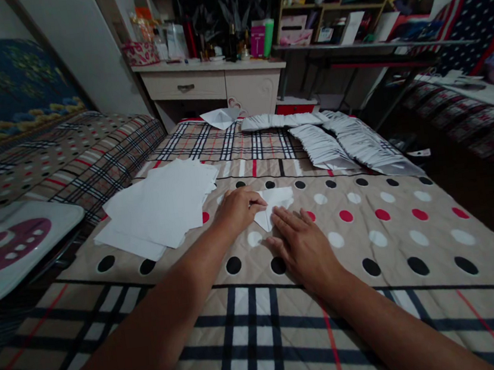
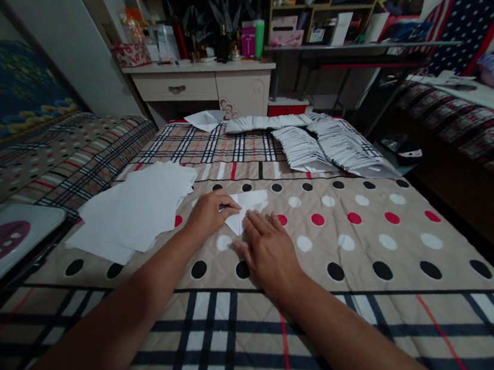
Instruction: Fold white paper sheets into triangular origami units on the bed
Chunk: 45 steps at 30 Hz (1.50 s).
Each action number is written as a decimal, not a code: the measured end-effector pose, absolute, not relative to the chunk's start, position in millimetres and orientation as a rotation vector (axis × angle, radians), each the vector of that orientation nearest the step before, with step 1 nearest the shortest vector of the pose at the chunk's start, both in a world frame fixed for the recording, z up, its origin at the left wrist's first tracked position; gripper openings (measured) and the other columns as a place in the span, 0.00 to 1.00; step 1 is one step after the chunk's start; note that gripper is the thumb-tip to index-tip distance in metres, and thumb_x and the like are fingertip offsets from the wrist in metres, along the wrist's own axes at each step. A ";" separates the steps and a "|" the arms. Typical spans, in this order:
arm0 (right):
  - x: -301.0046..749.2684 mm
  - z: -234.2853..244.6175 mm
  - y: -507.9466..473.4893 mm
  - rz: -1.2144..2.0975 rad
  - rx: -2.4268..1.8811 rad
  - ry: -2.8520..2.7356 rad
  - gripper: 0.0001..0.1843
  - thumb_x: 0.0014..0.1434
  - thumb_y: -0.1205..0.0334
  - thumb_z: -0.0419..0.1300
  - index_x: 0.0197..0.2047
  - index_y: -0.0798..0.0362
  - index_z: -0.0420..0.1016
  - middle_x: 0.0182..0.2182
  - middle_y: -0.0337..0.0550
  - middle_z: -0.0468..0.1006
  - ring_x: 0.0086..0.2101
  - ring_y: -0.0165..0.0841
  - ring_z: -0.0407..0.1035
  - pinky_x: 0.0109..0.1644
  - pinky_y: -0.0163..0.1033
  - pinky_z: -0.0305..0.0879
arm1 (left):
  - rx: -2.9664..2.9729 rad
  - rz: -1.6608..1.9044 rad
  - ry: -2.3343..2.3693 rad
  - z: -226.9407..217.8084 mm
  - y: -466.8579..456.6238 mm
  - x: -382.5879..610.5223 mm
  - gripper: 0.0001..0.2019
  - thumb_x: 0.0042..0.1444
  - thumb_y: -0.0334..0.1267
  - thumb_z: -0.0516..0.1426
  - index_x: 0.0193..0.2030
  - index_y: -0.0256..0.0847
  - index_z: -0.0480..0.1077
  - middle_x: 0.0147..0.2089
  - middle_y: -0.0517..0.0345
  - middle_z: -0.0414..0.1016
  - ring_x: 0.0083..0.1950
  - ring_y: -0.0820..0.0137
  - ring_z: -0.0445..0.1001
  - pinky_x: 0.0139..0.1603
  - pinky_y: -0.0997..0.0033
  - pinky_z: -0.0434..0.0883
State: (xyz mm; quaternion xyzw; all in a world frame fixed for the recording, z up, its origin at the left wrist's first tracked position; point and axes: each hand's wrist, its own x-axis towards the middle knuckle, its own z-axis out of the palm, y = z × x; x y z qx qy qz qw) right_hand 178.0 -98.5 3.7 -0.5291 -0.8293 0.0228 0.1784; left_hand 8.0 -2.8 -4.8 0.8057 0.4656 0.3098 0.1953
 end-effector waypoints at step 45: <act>206.8 -20.1 -6.0 0.119 -1.460 -1.996 0.21 0.54 0.62 0.62 0.52 0.50 0.76 0.59 0.51 0.70 0.63 0.47 0.55 0.64 0.59 0.53 | 2.403 0.789 1.684 -2.0 -2.3 -8.1 0.18 0.50 0.47 0.66 0.48 0.50 0.75 0.51 0.58 0.75 0.56 0.60 0.67 0.53 0.59 0.62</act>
